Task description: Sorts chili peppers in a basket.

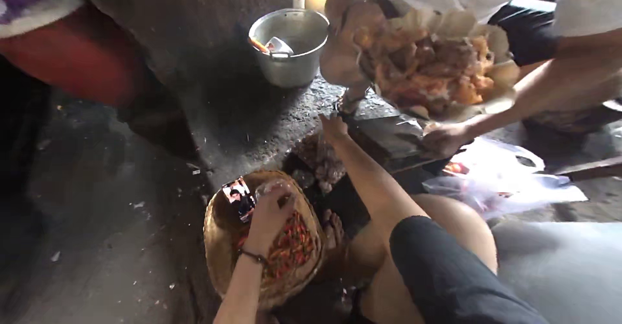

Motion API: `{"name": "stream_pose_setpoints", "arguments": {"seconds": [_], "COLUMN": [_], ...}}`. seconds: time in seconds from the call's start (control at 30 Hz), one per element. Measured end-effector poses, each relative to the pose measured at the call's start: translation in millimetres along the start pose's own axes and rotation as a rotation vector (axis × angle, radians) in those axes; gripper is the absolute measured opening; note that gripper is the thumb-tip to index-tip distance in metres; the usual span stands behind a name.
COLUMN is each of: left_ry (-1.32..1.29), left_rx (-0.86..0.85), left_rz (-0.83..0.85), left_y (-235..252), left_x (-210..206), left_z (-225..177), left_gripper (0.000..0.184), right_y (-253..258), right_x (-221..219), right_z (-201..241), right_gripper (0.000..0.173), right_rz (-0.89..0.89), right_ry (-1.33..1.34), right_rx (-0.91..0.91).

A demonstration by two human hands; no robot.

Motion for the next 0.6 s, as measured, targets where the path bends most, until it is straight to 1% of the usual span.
{"name": "stream_pose_setpoints", "arguments": {"seconds": [0.07,0.1,0.13,0.17,0.23,0.27,0.33,0.4,0.47,0.5,0.57,0.6], "left_ry": [0.048,0.074,0.099,0.117,0.127,0.125,0.229,0.322,0.349,0.339,0.249,0.198], "left_rx": [-0.032,-0.047,-0.075,-0.106,-0.156,-0.15,-0.097,-0.088,-0.081,-0.087,-0.112,-0.117], "left_rz": [0.006,0.017,0.024,0.034,0.06,0.1,0.262,0.405,0.464,0.469,0.446,0.436], "left_y": [23.4,35.9,49.8,64.6,91.8,102.2,117.8,131.4,138.4,139.6,141.0,141.2], "left_x": [-0.1,-2.6,-5.8,-9.5,-22.2,-31.8,-62.6,-98.6,-119.1,-125.1,-134.9,-138.5], "left_z": [-6.6,-9.7,-14.1,-20.5,-35.0,-37.7,-35.3,-33.9,-31.0,-28.0,-21.5,-20.1], "left_gripper": [0.031,0.031,0.031,0.031,0.03,0.031,0.035,0.039,0.046,0.051,0.05,0.049], "right_y": [17.9,19.5,17.4,15.9,11.8,2.8,-27.6,-54.8,-67.2,-73.2,-78.0,-79.2], "right_x": [-11.0,-17.7,-20.5,-22.6,-28.5,-32.8,-37.9,-35.3,-44.5,-45.5,-36.2,-24.9], "right_z": [-20.8,-25.1,-24.0,-21.2,-13.8,-4.4,13.5,15.5,7.7,6.7,3.3,-0.6], "right_gripper": [0.066,0.058,0.048,0.042,0.038,0.039,0.04,0.038,0.031,0.029,0.025,0.025], "right_rz": [0.022,0.058,0.114,0.178,0.294,0.378,0.533,0.628,0.593,0.605,0.652,0.606], "right_ry": [-0.029,-0.083,-0.136,-0.183,-0.294,-0.336,-0.346,-0.282,-0.135,-0.063,0.042,0.152], "right_rx": [-0.025,-0.029,-0.022,0.003,0.087,0.127,0.182,0.235,0.362,0.406,0.493,0.538]}}
Point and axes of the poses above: each hand's wrist, its own y-axis towards the middle knuckle, its own x-axis out of the back of the hand, z = x × y, the point moved 6 cm from there along y, towards the middle knuckle, and after that the axes turned 2 degrees about -x, right-handed, at the moved point
